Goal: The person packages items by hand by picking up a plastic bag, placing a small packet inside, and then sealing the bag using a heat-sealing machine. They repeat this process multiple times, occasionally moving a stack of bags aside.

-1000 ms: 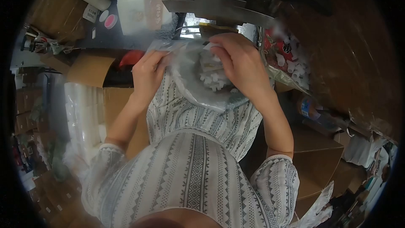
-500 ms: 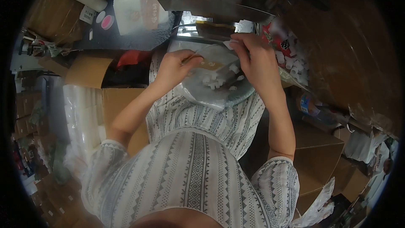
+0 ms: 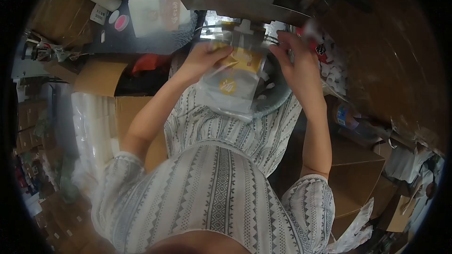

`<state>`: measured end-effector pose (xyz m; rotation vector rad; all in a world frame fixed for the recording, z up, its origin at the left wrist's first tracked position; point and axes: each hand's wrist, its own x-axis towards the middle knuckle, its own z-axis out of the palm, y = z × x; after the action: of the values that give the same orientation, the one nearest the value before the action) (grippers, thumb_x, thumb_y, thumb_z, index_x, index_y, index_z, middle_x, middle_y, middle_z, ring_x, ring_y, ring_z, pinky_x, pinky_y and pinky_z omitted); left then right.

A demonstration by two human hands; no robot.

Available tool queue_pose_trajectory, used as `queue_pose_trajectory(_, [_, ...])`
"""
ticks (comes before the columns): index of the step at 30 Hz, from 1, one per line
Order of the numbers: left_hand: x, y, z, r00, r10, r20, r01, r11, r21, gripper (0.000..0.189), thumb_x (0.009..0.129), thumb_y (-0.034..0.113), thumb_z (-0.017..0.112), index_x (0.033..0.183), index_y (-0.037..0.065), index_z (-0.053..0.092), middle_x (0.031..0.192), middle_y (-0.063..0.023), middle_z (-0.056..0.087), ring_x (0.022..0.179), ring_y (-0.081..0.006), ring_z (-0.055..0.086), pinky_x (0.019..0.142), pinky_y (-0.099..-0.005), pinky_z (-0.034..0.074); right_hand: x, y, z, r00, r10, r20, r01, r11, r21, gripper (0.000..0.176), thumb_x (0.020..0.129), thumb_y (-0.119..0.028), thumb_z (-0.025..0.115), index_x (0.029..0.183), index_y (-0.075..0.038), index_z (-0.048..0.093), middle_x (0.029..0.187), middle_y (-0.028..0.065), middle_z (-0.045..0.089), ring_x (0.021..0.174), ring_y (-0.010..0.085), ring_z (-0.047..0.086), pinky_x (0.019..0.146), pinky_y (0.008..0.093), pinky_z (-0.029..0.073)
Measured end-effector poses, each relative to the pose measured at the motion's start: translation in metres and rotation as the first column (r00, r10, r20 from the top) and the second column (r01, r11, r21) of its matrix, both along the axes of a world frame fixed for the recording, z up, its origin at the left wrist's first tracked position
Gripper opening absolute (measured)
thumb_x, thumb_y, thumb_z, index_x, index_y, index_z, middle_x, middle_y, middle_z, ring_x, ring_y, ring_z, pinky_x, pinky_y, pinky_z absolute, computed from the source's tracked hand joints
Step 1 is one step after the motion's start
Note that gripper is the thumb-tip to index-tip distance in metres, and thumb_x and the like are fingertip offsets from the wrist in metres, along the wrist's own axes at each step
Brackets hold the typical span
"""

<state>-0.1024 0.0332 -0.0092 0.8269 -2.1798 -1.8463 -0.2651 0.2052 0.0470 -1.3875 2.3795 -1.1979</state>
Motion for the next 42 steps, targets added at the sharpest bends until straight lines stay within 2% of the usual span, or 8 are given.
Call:
queue_pose_trajectory(6, [-0.016, -0.004, -0.004, 0.977, 0.208, -0.055, -0.151, 0.847, 0.509, 0.033, 0.092, 0.028, 0.062, 0.104, -0.003, 0.065, 0.089, -0.0129, 0.068, 0.073, -0.0166, 0.066, 0.061, -0.0276, 0.052, -0.04, 0.03, -0.008, 0.92, -0.184, -0.346, 0.302, 0.895, 0.328, 0.026, 0.083, -0.013, 0.064, 0.109, -0.007, 0.064, 0.096, 0.0169, 0.067, 0.088, 0.0326, 0.065, 0.076, 0.0394, 0.051])
queue_pose_trajectory(8, [-0.003, -0.02, -0.001, 0.993, 0.121, 0.008, -0.12, 0.989, -0.087, 0.04, 0.089, 0.028, 0.066, 0.111, -0.005, 0.061, 0.107, -0.0189, 0.063, 0.087, -0.0265, 0.066, 0.072, -0.0337, 0.052, -0.054, 0.037, -0.029, 0.848, -0.194, -0.493, 0.437, 0.782, 0.444, 0.026, 0.081, -0.015, 0.065, 0.107, -0.008, 0.064, 0.093, 0.018, 0.067, 0.087, 0.0364, 0.064, 0.075, 0.0426, 0.051])
queue_pose_trajectory(10, [0.012, -0.066, -0.008, 0.905, 0.232, -0.357, -0.425, 0.545, -0.723, 0.049, 0.085, 0.033, 0.069, 0.117, -0.003, 0.057, 0.121, -0.0222, 0.055, 0.105, -0.0342, 0.059, 0.085, -0.0389, 0.048, -0.064, 0.037, -0.038, 0.909, -0.164, -0.384, 0.343, 0.816, 0.465, 0.025, 0.081, -0.014, 0.062, 0.104, -0.007, 0.065, 0.093, 0.0192, 0.067, 0.089, 0.0383, 0.064, 0.076, 0.045, 0.052])
queue_pose_trajectory(14, [0.054, -0.068, -0.029, 0.992, 0.089, -0.087, -0.092, 0.064, -0.994, 0.035, 0.085, 0.027, 0.066, 0.11, 0.003, 0.061, 0.116, -0.0204, 0.057, 0.104, -0.037, 0.056, 0.085, -0.0412, 0.045, -0.066, 0.035, -0.034, 0.938, -0.184, -0.295, 0.285, 0.892, 0.35, 0.025, 0.081, -0.014, 0.065, 0.105, -0.006, 0.064, 0.091, 0.0177, 0.067, 0.083, 0.0342, 0.066, 0.074, 0.0408, 0.052])
queue_pose_trajectory(19, [0.092, -0.052, -0.004, 0.952, 0.304, -0.029, -0.154, 0.396, -0.905, 0.015, 0.085, 0.017, 0.064, 0.095, 0.005, 0.065, 0.091, -0.0123, 0.064, 0.083, -0.0324, 0.061, 0.068, -0.0384, 0.048, -0.014, 0.01, 0.012, 0.966, 0.018, 0.257, -0.036, 0.997, 0.067, 0.025, 0.082, -0.012, 0.07, 0.104, -0.003, 0.063, 0.084, 0.0116, 0.066, 0.072, 0.0205, 0.062, 0.069, 0.033, 0.049])
queue_pose_trajectory(27, [0.088, -0.001, 0.038, 0.973, 0.208, -0.105, -0.183, 0.404, -0.896, 0.008, 0.08, 0.007, 0.066, 0.088, 0.006, 0.066, 0.079, -0.01, 0.063, 0.07, -0.0307, 0.062, 0.059, -0.036, 0.047, 0.045, -0.05, 0.011, 0.882, 0.406, -0.239, -0.44, 0.891, -0.112, 0.028, 0.081, -0.014, 0.071, 0.106, -0.003, 0.065, 0.085, 0.009, 0.066, 0.073, 0.0195, 0.062, 0.071, 0.0304, 0.048])
queue_pose_trajectory(34, [0.031, 0.011, 0.015, 0.997, -0.078, 0.004, 0.077, 0.983, -0.164, 0.021, 0.091, 0.021, 0.061, 0.094, 0.0, 0.065, 0.085, -0.011, 0.066, 0.07, -0.0197, 0.066, 0.057, -0.0273, 0.048, 0.023, -0.032, 0.004, 0.952, 0.214, 0.217, -0.184, 0.971, -0.15, 0.026, 0.085, -0.013, 0.067, 0.108, -0.001, 0.064, 0.095, 0.0123, 0.068, 0.087, 0.0204, 0.067, 0.076, 0.0314, 0.05])
queue_pose_trajectory(42, [-0.022, -0.004, 0.008, 0.983, 0.182, -0.001, -0.148, 0.802, 0.579, 0.035, 0.094, 0.028, 0.059, 0.104, -0.005, 0.064, 0.093, -0.0061, 0.065, 0.077, -0.0099, 0.062, 0.063, -0.021, 0.051, -0.052, 0.01, -0.021, 0.951, -0.202, -0.235, 0.242, 0.958, 0.156, 0.029, 0.087, -0.018, 0.063, 0.112, -0.003, 0.061, 0.104, 0.0174, 0.066, 0.092, 0.0329, 0.065, 0.079, 0.0378, 0.051])
